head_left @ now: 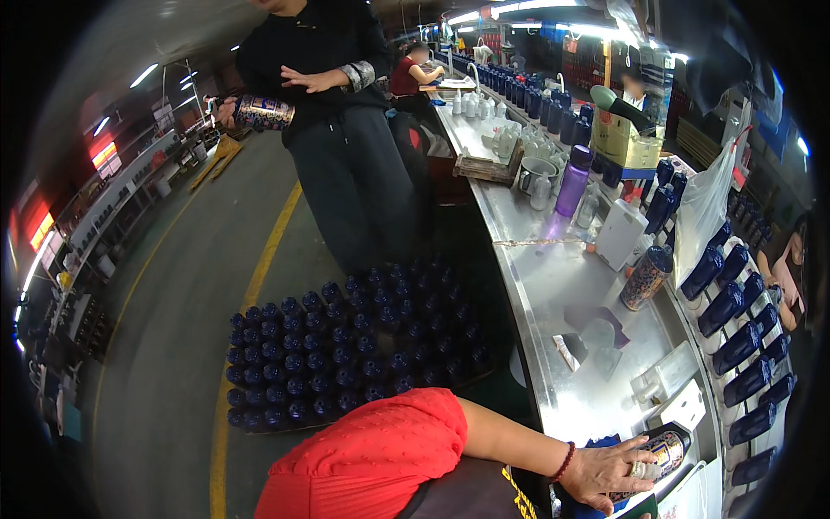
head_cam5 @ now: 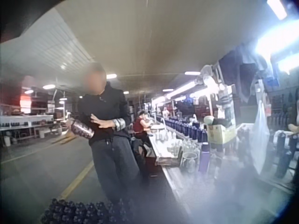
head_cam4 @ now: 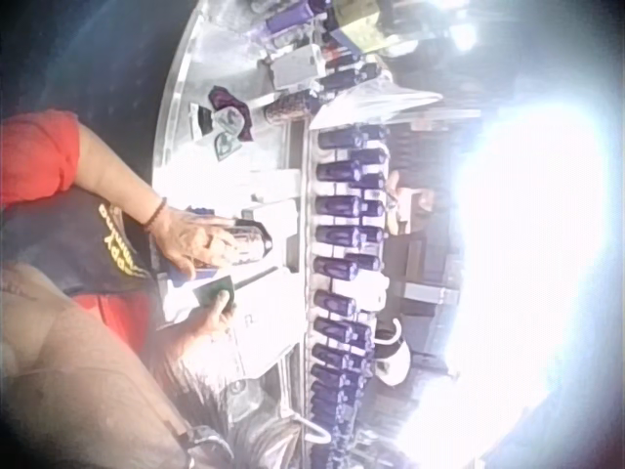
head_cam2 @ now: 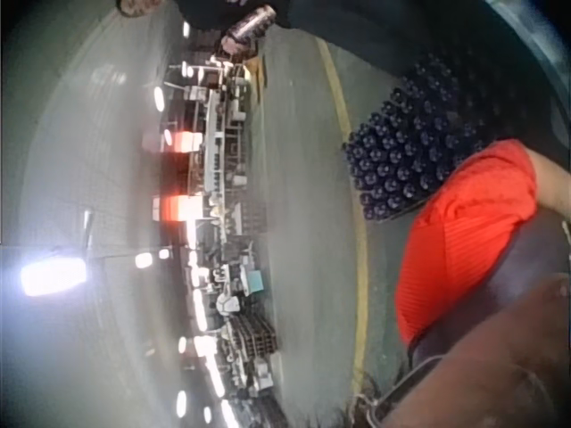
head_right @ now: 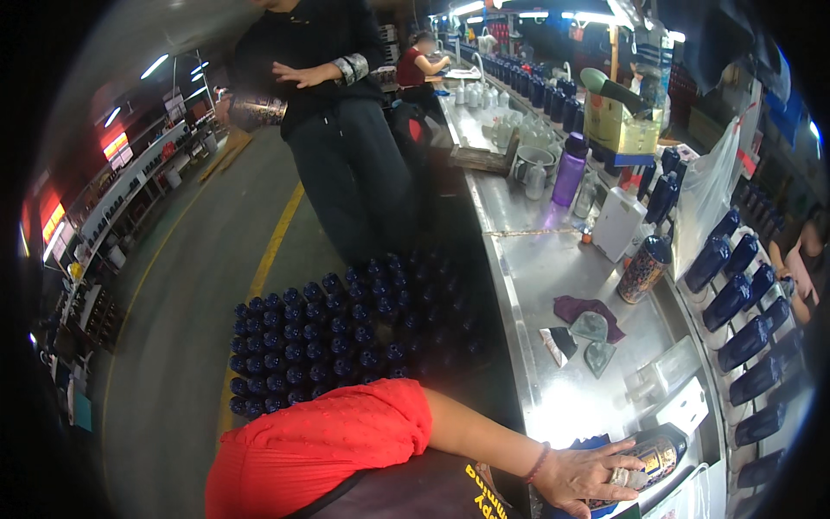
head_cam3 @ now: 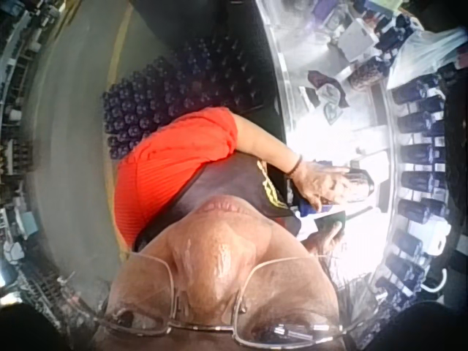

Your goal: The person wipes the exterior of a dark blue cylindrical container with a green cloth, rotating it to clean multiple sides. The person then places the container down and picks up another similar container to repeat the wiping process.

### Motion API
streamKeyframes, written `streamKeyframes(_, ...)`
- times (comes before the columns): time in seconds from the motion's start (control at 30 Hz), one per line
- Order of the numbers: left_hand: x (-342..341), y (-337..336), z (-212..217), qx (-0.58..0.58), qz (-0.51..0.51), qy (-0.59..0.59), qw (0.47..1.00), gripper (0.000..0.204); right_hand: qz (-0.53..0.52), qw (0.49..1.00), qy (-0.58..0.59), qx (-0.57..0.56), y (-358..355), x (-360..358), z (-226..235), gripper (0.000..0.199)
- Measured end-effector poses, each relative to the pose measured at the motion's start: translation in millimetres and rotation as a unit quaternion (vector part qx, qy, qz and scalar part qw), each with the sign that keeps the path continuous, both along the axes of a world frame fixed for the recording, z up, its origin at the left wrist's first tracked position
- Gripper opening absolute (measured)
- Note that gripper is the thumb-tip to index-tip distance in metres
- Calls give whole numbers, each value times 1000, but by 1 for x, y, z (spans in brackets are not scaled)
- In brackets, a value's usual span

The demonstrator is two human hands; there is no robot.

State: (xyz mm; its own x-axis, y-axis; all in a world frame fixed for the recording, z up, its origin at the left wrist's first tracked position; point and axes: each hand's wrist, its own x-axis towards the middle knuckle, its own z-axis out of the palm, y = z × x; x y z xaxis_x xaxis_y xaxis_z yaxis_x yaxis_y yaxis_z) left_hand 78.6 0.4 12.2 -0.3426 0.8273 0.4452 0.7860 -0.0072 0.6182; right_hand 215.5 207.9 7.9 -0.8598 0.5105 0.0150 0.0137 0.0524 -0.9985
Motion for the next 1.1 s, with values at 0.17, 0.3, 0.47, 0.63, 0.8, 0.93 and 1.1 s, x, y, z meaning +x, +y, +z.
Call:
streamKeyframes(0.17,-2,7,-8,120,15,107,987,86,2,999,-33,42,-3,2,7,36)
streamKeyframes(0.3,0,9,-8,171,26,114,978,84,10,995,-49,87,-3,6,11,40)
streamKeyframes(0.47,2,4,-6,124,38,138,982,85,-17,994,-50,98,-10,5,13,44)
streamKeyframes(0.63,0,5,-15,17,41,147,988,87,-28,996,-48,74,-17,0,13,45)
streamKeyframes(0.8,3,8,-28,46,48,145,987,96,-46,992,-84,80,-10,2,7,44)
streamKeyframes(0.93,4,10,-28,57,90,184,977,100,-36,995,-55,75,-7,-3,-4,43)
streamKeyframes(1.1,2,7,-17,7,143,152,978,112,-84,990,49,-102,-17,-13,-7,28)
